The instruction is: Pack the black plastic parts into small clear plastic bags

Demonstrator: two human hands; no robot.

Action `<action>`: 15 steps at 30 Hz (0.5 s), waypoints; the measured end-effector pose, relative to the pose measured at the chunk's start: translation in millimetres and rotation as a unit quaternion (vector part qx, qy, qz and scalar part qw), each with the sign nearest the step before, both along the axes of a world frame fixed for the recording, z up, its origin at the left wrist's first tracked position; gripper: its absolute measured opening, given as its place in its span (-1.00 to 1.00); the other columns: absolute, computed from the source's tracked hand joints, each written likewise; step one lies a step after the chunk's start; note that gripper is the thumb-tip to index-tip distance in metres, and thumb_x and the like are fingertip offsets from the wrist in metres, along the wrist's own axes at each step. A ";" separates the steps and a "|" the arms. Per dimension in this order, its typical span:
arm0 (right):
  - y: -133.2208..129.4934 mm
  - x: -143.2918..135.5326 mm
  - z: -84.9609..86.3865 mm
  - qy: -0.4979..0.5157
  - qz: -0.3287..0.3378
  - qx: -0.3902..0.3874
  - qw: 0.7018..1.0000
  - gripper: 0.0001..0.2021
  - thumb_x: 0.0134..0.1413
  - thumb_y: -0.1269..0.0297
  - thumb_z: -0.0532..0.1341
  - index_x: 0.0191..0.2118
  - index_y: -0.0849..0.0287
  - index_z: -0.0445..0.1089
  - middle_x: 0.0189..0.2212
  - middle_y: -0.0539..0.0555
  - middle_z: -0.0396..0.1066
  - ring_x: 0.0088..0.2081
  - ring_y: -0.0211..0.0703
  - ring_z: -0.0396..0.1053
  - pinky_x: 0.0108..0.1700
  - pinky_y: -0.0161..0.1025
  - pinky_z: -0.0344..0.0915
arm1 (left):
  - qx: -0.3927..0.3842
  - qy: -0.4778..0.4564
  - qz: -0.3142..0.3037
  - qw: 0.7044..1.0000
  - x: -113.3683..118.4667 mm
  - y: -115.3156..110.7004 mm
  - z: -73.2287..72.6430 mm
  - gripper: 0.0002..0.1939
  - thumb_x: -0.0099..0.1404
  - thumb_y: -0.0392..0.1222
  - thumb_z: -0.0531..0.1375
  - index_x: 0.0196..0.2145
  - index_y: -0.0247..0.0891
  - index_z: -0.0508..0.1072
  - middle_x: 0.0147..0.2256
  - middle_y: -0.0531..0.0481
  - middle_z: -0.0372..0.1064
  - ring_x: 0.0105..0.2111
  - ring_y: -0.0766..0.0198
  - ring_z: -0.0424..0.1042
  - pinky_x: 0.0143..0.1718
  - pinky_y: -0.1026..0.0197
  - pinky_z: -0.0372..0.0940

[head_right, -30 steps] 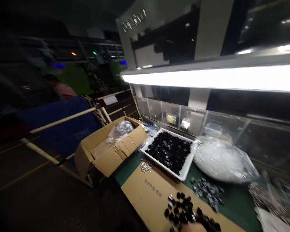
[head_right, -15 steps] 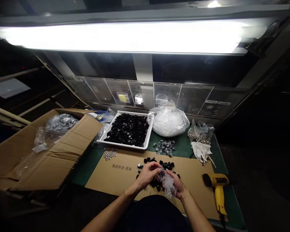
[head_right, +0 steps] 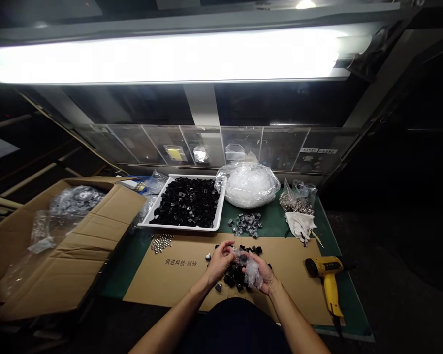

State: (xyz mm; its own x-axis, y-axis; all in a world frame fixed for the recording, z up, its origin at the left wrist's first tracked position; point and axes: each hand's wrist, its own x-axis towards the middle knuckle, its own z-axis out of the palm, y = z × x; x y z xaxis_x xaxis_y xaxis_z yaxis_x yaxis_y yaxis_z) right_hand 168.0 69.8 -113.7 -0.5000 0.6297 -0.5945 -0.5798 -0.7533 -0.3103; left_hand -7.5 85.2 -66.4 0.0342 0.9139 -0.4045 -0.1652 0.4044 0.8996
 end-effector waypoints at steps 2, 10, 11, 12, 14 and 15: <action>1.5 -2.8 -2.0 0.000 -0.006 -0.005 1.000 -0.66 0.28 0.14 0.18 0.04 0.24 0.42 -0.30 0.12 0.60 -0.51 -0.27 0.51 -0.51 -0.42 0.40 | -0.029 -0.014 -0.005 0.999 0.9 0.6 -5.1 -0.57 0.01 -0.22 0.33 -0.12 -0.31 0.47 -0.38 0.02 0.43 -0.41 0.30 0.41 -0.28 0.21 0.36; 1.3 -6.8 -3.1 -0.027 -0.006 -0.019 0.999 -0.67 0.21 0.18 0.25 0.00 0.29 0.45 -0.29 0.14 0.60 -0.51 -0.28 0.50 -0.50 -0.42 0.42 | -0.064 -0.028 0.016 0.997 0.1 -8.6 -12.7 -0.76 0.10 -0.06 0.28 -0.36 -0.30 0.48 -0.26 -0.10 0.51 -0.31 0.23 0.47 -0.25 0.20 0.39; 0.3 -5.9 -4.0 -0.035 -0.004 -0.019 0.999 -0.68 0.18 0.22 0.27 -0.02 0.30 0.46 -0.29 0.14 0.60 -0.52 -0.29 0.50 -0.49 -0.43 0.42 | -0.064 -0.025 0.018 0.997 0.2 -9.5 -12.9 -0.76 0.10 -0.05 0.28 -0.36 -0.29 0.47 -0.28 -0.08 0.51 -0.32 0.23 0.47 -0.27 0.22 0.39; -0.4 -5.1 -5.6 -0.043 -0.004 -0.019 0.999 -0.70 0.15 0.26 0.29 -0.03 0.28 0.46 -0.28 0.13 0.60 -0.51 -0.30 0.49 -0.47 -0.43 0.43 | -0.066 -0.021 0.021 0.997 0.5 -10.1 -13.5 -0.75 0.09 -0.05 0.28 -0.36 -0.29 0.46 -0.30 -0.07 0.51 -0.32 0.24 0.47 -0.29 0.24 0.38; -0.3 -3.8 -11.3 -0.068 -0.008 -0.018 0.997 -0.71 0.10 0.31 0.32 -0.05 0.25 0.46 -0.27 0.11 0.60 -0.50 -0.32 0.48 -0.45 -0.43 0.44 | -0.076 -0.014 0.033 0.996 1.2 -10.8 -16.6 -0.75 0.08 -0.04 0.27 -0.36 -0.27 0.43 -0.33 -0.04 0.50 -0.34 0.24 0.47 -0.31 0.26 0.36; 0.8 -3.4 -15.6 -0.085 -0.012 -0.019 0.996 -0.72 0.08 0.33 0.33 -0.06 0.23 0.45 -0.29 0.11 0.60 -0.52 -0.32 0.47 -0.47 -0.43 0.43 | -0.084 -0.011 0.044 0.995 1.3 -11.1 -19.0 -0.74 0.07 -0.03 0.26 -0.36 -0.26 0.41 -0.33 -0.03 0.50 -0.34 0.25 0.47 -0.32 0.26 0.36</action>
State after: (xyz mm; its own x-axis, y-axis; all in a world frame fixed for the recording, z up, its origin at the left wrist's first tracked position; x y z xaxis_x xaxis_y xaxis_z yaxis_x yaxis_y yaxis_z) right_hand 164.6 70.6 -129.3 -0.3750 0.6165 -0.6923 -0.5397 -0.7524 -0.3777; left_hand -6.2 74.1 -85.4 -0.0323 0.8334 -0.5517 -0.2249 0.5318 0.8165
